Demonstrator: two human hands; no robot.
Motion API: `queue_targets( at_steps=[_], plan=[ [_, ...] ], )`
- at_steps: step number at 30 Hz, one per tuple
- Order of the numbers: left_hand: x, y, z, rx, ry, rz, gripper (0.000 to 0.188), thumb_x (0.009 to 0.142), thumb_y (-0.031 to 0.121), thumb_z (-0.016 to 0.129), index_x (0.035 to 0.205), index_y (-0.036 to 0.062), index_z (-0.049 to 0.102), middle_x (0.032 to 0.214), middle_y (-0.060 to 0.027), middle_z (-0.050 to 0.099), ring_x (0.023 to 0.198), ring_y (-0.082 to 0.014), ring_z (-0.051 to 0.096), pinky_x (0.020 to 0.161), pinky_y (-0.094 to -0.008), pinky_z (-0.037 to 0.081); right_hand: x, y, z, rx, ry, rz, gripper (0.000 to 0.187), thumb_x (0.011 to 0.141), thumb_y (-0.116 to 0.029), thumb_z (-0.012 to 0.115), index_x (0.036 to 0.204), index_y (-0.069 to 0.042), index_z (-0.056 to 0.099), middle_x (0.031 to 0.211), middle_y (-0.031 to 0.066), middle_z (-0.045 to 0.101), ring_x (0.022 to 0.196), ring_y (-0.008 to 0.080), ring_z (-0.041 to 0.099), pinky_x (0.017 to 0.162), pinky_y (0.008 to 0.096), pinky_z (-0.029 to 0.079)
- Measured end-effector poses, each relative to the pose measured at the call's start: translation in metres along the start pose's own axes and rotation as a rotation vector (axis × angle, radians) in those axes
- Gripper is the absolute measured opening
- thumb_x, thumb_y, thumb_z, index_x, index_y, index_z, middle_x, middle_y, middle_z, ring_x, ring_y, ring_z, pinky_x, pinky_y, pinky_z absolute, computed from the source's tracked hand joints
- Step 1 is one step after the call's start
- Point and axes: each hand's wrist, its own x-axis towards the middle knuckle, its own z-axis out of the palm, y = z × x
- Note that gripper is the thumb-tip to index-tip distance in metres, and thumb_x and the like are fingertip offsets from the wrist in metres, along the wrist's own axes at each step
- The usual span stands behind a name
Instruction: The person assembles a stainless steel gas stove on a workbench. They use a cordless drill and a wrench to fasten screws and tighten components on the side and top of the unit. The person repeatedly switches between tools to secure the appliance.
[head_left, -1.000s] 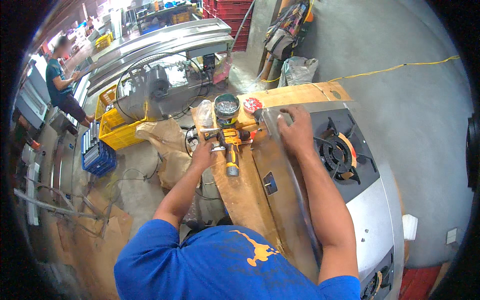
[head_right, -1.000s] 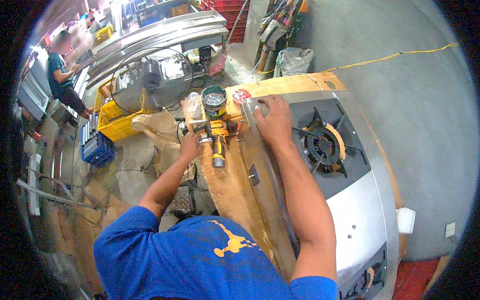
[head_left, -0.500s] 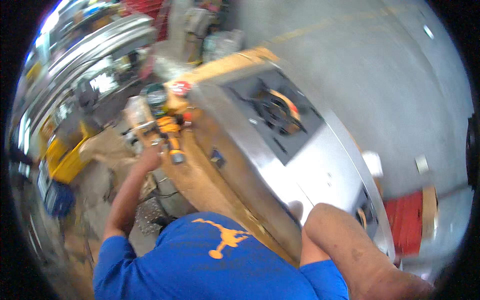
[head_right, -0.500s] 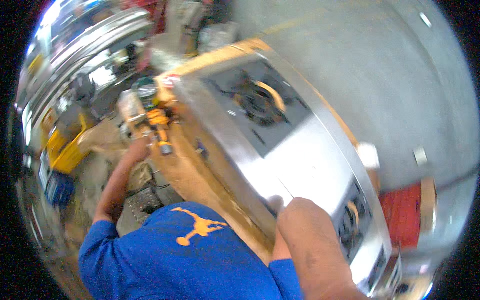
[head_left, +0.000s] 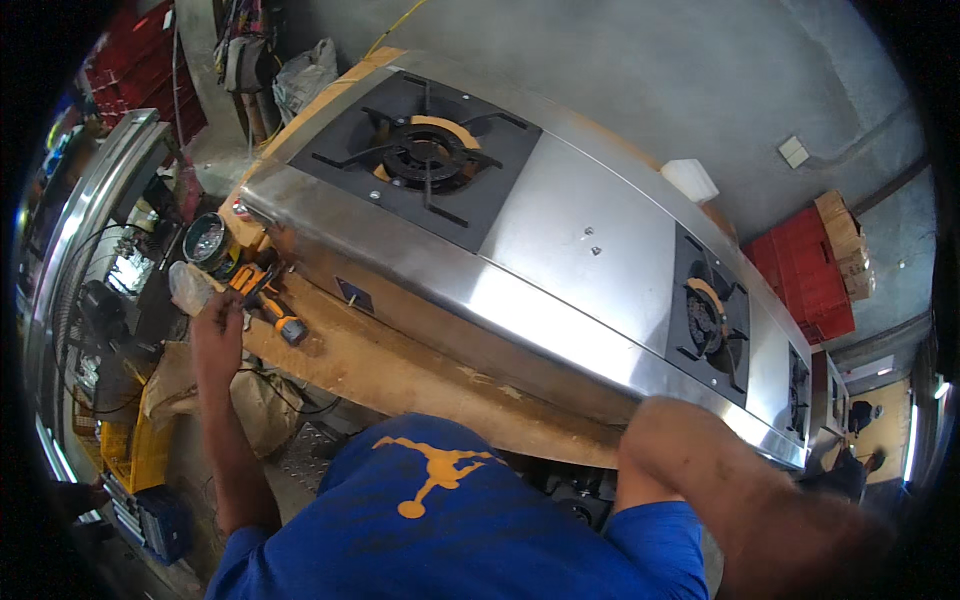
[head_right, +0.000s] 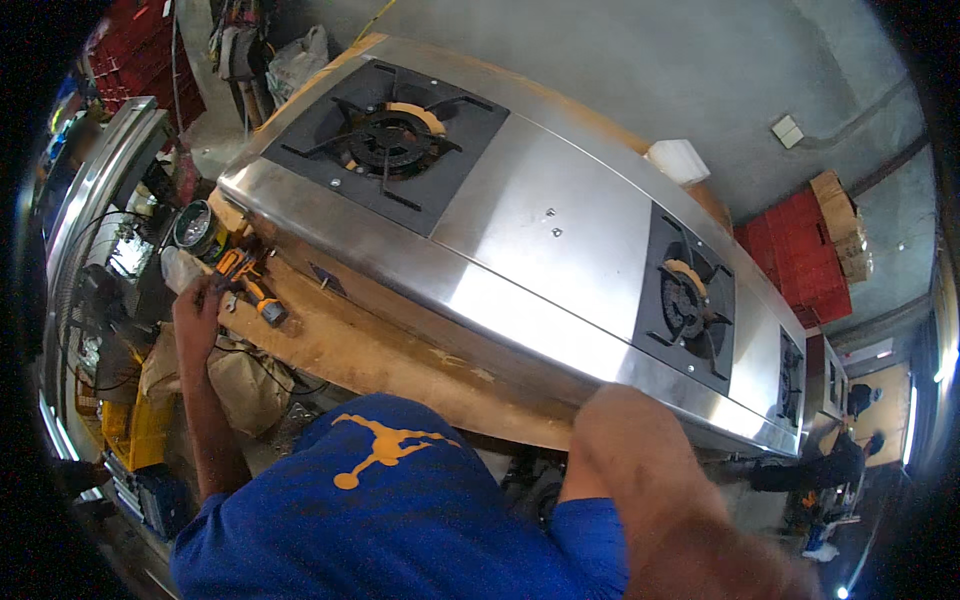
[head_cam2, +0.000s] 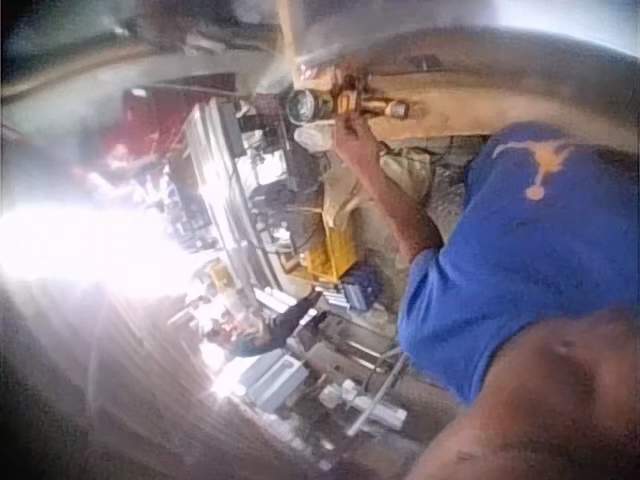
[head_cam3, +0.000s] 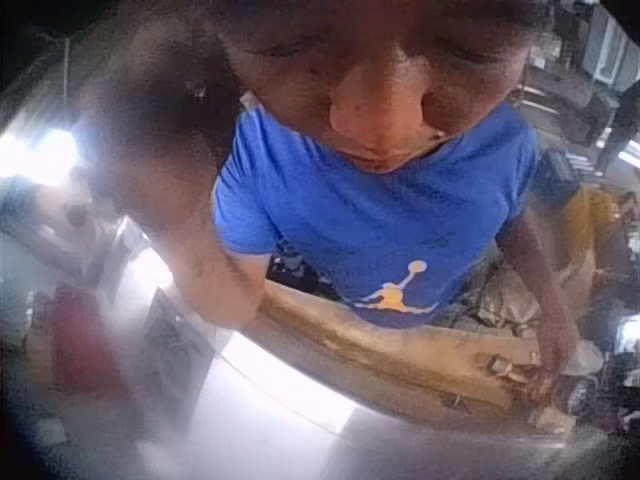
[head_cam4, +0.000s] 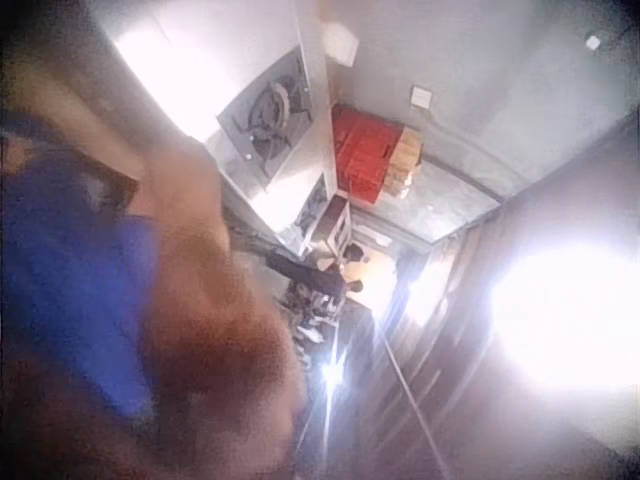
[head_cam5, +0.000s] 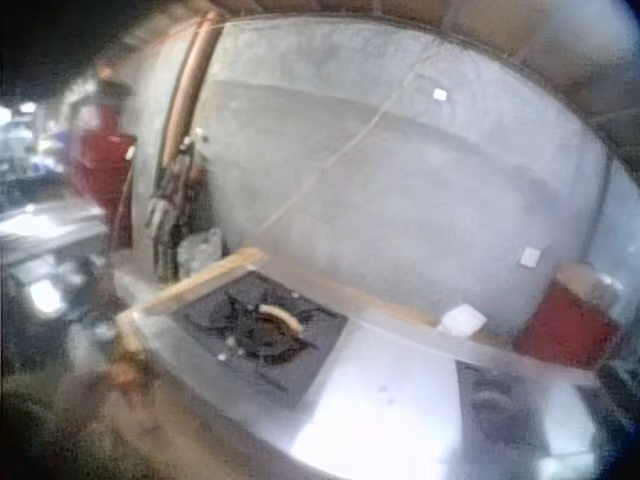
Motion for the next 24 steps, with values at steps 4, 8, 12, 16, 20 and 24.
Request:
queue_targets(
  at_steps=[4,8,12,16,20,24],
  plan=[
    [0.001,0.052,-0.009,-0.438,-0.035,-0.092,0.025,0.093,0.014,0.067,0.110,-0.0038,0.066,0.084,-0.0011,0.063,0.077,-0.0083,0.058,0.068,-0.0246,0.046,-0.062,0.056,-0.069,-0.689,0.309,0.618,0.028,0.090,-0.020,0.068,0.112,-0.003,0.067,0.103,0.0171,0.067,0.094,0.0291,0.065,0.082,0.0370,0.052],
    [-0.025,0.082,-0.002,-0.675,-0.092,-0.003,0.030,0.084,0.011,0.078,0.109,-0.0013,0.068,0.085,-0.0005,0.063,0.077,-0.0066,0.057,0.070,-0.0217,0.047,-0.157,0.135,-0.118,-1.144,-0.334,1.407,0.042,0.088,-0.033,0.069,0.119,-0.005,0.064,0.113,0.0182,0.064,0.104,0.0358,0.062,0.091,0.0446,0.049],
    [-0.060,0.099,0.005,-0.564,-0.019,0.075,0.024,0.084,0.014,0.079,0.101,0.0005,0.070,0.085,0.0011,0.063,0.073,-0.0052,0.054,0.067,-0.0203,0.044,-0.209,0.153,-0.138,-1.126,-0.372,1.418,0.032,0.088,-0.029,0.067,0.109,-0.004,0.069,0.107,0.0207,0.066,0.104,0.0384,0.062,0.091,0.0458,0.050],
    [-0.100,0.118,0.022,-0.431,0.047,0.110,0.021,0.085,0.016,0.079,0.097,0.0013,0.069,0.080,0.0036,0.061,0.070,-0.0051,0.051,0.064,-0.0216,0.042,-0.217,0.151,-0.150,-1.095,-0.420,1.311,0.027,0.088,-0.025,0.066,0.097,0.000,0.070,0.092,0.0233,0.069,0.093,0.0398,0.065,0.085,0.0472,0.052],
    [-0.154,0.133,0.046,-0.311,0.061,-0.072,0.018,0.086,0.012,0.075,0.098,0.0001,0.067,0.084,0.0012,0.061,0.074,-0.0068,0.052,0.067,-0.0236,0.044,-0.226,0.170,-0.161,-1.103,-0.314,1.188,0.025,0.088,-0.024,0.068,0.094,-0.001,0.070,0.095,0.0232,0.070,0.093,0.0406,0.067,0.081,0.0474,0.052],
    [-0.204,0.139,0.076,-0.219,0.052,0.025,0.018,0.089,0.013,0.071,0.099,-0.0004,0.064,0.090,-0.0037,0.061,0.083,-0.0112,0.055,0.074,-0.0265,0.046,-0.244,0.189,-0.152,-0.919,-0.208,1.149,0.020,0.085,-0.018,0.063,0.092,0.000,0.068,0.090,0.0244,0.068,0.087,0.0428,0.066,0.080,0.0512,0.052]
  ],
)
